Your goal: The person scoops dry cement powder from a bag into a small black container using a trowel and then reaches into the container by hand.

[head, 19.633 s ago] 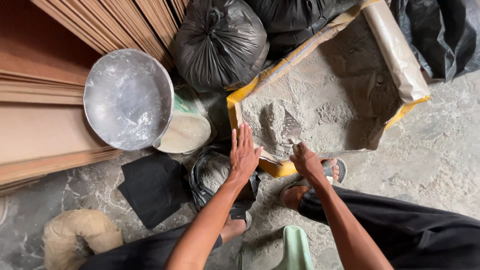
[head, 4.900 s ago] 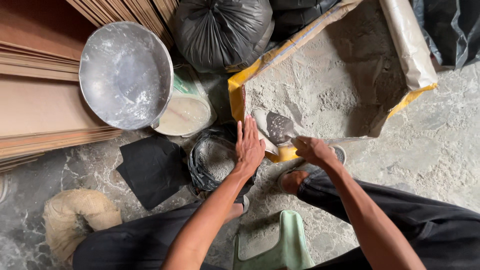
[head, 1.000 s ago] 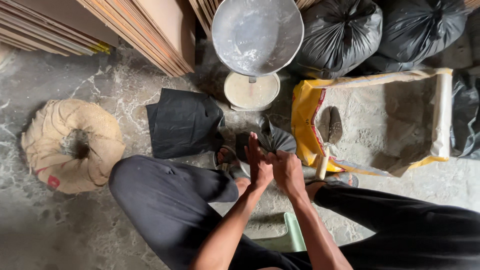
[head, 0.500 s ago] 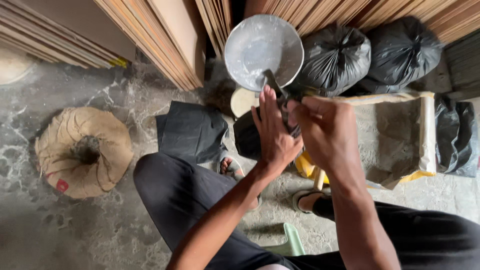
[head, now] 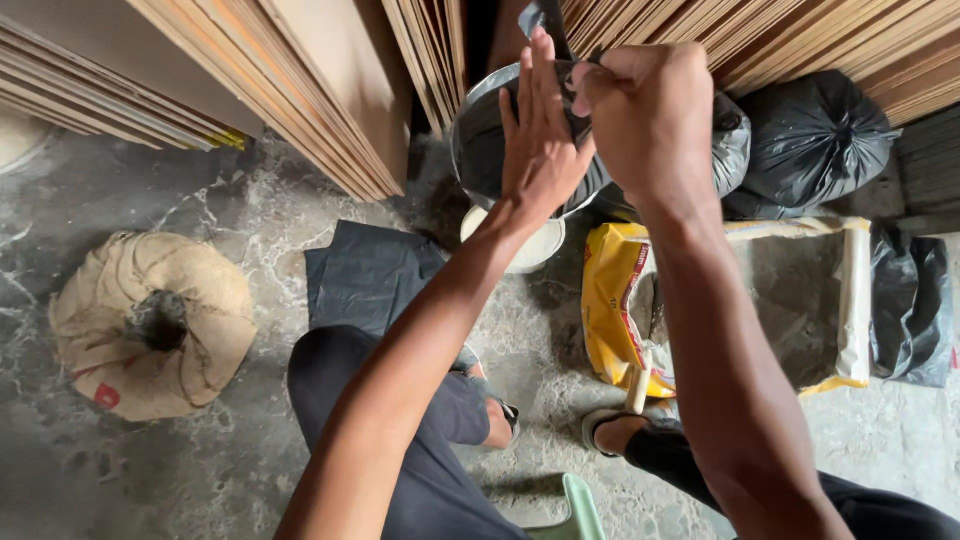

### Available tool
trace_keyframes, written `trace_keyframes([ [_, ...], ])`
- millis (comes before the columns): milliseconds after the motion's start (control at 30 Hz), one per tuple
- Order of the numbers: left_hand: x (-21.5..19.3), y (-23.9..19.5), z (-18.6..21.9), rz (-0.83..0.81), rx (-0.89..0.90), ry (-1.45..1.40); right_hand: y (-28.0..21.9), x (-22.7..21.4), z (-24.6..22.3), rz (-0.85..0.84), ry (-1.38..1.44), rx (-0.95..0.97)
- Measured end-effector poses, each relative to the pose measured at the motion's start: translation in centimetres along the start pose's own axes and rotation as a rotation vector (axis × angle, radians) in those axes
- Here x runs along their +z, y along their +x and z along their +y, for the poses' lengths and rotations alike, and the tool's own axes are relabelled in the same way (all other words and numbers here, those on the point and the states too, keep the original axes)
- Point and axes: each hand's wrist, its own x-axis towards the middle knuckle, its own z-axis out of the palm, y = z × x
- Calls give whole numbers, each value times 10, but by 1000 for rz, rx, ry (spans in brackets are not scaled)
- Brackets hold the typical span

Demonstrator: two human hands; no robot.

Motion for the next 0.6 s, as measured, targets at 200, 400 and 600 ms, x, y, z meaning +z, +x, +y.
trace_keyframes([
  [200, 33, -4, -35, -135, 12, 329, 7, 40, 17, -21, 63, 150],
  [400, 41, -1, -42, -127, 17, 392, 13, 47, 38, -14, 4, 154],
  [600, 38, -14, -52, -223, -1, 189, 5, 54, 80, -39, -8, 12],
])
